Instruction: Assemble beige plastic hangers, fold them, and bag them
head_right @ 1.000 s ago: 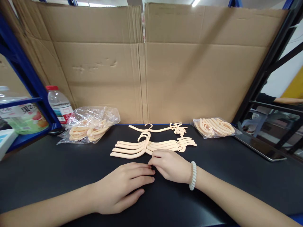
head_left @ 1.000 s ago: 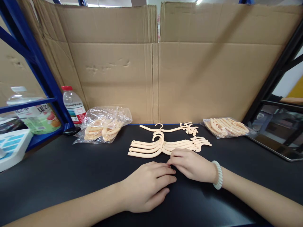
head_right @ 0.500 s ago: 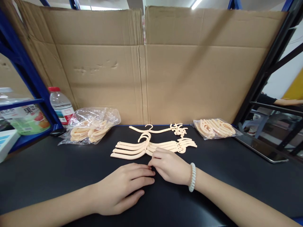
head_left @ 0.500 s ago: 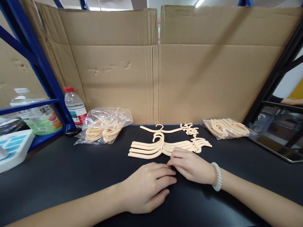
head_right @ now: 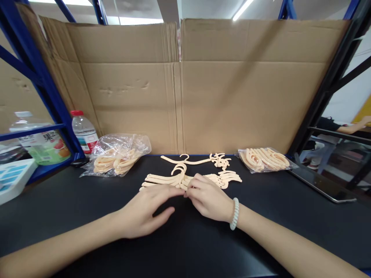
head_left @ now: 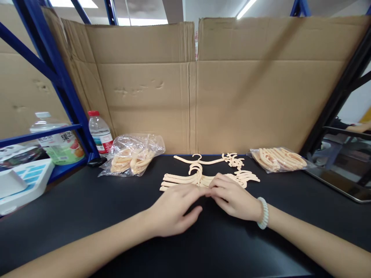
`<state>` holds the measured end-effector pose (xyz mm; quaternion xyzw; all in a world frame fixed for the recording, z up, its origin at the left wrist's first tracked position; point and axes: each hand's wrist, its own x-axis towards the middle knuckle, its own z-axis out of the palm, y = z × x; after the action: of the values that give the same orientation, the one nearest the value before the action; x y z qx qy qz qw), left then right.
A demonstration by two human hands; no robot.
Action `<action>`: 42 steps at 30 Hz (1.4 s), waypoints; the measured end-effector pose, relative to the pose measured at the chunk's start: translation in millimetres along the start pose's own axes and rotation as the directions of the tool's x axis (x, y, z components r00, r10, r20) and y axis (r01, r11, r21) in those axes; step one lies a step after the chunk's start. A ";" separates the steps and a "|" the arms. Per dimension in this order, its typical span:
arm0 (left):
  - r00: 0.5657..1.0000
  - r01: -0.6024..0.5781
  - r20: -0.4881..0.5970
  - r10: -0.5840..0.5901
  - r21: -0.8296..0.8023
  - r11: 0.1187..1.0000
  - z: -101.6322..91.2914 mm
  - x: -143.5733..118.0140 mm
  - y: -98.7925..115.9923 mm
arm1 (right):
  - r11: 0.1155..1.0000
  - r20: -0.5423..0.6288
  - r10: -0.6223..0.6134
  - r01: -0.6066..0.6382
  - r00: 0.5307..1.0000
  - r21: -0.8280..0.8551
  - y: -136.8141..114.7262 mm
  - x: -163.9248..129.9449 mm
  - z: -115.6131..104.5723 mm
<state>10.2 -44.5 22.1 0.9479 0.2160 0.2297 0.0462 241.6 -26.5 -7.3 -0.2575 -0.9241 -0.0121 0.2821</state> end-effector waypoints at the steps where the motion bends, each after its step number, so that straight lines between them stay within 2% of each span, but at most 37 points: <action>1: 0.998 0.026 -0.065 -0.025 0.012 1.000 -4.1 2.0 -5.5 | 1.000 -0.034 0.011 -0.011 0.999 -0.005 4.5 0.6 -2.0; 2: 0.989 0.060 -0.140 -0.055 0.027 0.998 -8.9 4.3 -12.1 | 1.000 -0.074 0.025 -0.026 0.997 -0.014 10.5 1.1 -5.1; 5: 0.949 0.211 -0.253 -0.186 0.077 0.974 -25.5 12.0 -38.1 | 0.992 -0.197 0.081 -0.097 0.977 -0.076 38.3 1.6 -20.7; 7: 0.929 0.300 -0.264 -0.259 0.127 0.945 -34.8 16.9 -58.6 | 0.975 -0.234 0.135 -0.171 0.963 -0.143 63.2 -0.4 -34.2; 10: 0.936 0.350 -0.127 -0.328 0.233 0.908 -38.7 24.3 -90.0 | 0.904 -0.240 0.309 -0.362 0.920 -0.228 100.3 -8.2 -51.0; 11: 0.938 0.348 -0.097 -0.334 0.244 0.905 -36.7 26.9 -100.1 | 0.890 -0.229 0.340 -0.391 0.912 -0.237 110.3 -11.9 -54.1; 14: 0.940 0.326 0.006 -0.341 0.281 0.903 -23.6 35.9 -127.4 | 0.869 -0.173 0.394 -0.427 0.903 -0.251 129.2 -23.4 -55.3; 19: 0.928 0.316 0.087 -0.361 0.329 0.890 1.8 50.5 -156.6 | 0.870 -0.070 0.416 -0.419 0.907 -0.259 133.9 -34.5 -46.3; 25: 0.930 0.301 0.101 -0.355 0.348 0.888 16.0 61.5 -164.4 | 0.870 -0.039 0.411 -0.405 0.911 -0.282 134.6 -35.0 -42.0; 32: 0.947 0.273 0.071 -0.312 0.330 0.904 18.5 68.5 -171.2 | 0.867 -0.013 0.372 -0.352 0.928 -0.352 130.1 -31.9 -41.9; 36: 0.959 0.264 0.017 -0.282 0.302 0.916 9.6 70.3 -168.3 | 0.859 0.032 0.340 -0.296 0.940 -0.418 131.1 -31.3 -44.0; 42: 0.950 0.299 -0.180 -0.256 0.288 0.910 -19.1 63.8 -147.3 | 0.830 0.099 0.318 -0.227 0.943 -0.509 130.9 -29.2 -44.7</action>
<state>-4.6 115.7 38.1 0.8845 0.3850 0.2488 -0.0868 348.5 65.9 -1.2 -0.4502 -0.8656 -0.1824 0.1217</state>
